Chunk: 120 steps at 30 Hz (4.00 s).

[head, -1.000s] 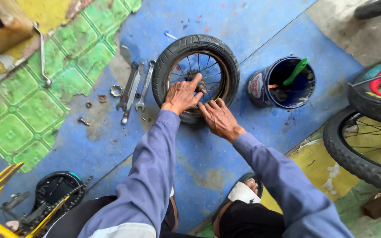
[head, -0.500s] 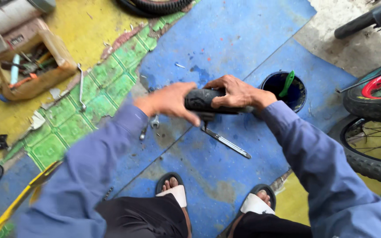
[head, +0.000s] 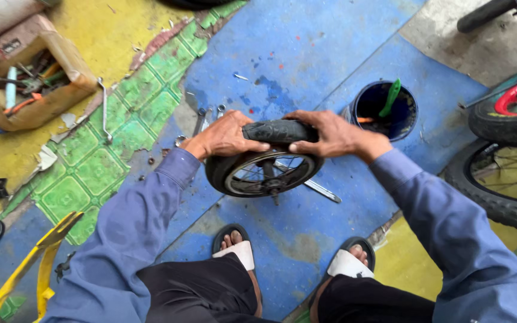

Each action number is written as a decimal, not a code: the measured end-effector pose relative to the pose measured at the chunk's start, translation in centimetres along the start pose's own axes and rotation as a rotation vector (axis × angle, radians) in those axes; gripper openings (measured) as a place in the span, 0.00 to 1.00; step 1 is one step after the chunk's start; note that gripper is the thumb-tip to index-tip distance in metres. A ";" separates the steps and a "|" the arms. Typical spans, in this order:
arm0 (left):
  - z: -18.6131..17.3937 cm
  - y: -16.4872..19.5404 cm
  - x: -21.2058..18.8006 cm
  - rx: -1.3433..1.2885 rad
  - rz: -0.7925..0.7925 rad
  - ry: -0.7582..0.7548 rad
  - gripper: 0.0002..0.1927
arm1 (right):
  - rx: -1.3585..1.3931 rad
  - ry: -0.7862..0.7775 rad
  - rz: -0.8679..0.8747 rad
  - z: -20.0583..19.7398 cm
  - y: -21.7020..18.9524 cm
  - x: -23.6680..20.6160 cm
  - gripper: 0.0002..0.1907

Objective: The person sits on the floor of a bicycle repair shop and removes the tire and inner tube from a small bicycle wheel. They use a metal pry bar to lever the tire bead over the rim, work the bead loose around the wheel by hand, and pull the inner tube out, then continue prying the tire off the rim.

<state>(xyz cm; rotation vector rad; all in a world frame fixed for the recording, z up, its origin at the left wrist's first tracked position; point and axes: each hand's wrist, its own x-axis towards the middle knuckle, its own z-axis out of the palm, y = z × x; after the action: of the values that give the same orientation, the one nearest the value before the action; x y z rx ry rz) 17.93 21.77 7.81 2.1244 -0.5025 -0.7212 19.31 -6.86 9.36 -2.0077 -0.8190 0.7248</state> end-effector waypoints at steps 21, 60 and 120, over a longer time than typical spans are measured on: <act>-1.8 0.7 -0.6 0.160 0.097 0.037 0.32 | -0.171 0.545 -0.267 4.6 1.3 -1.1 0.27; 15.4 -8.7 -5.0 1.080 0.452 -0.058 0.05 | -0.135 -0.060 0.333 21.4 7.9 -0.9 0.14; 12.9 -7.4 5.2 0.311 0.042 -0.129 0.19 | 0.007 0.610 0.297 25.5 7.0 0.1 0.09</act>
<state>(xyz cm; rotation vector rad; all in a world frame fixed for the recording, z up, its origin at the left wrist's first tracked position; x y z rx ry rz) 14.32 15.71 -6.31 2.3550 -0.7687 -0.8015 2.73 2.16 -9.11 -2.1914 -0.1636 0.2337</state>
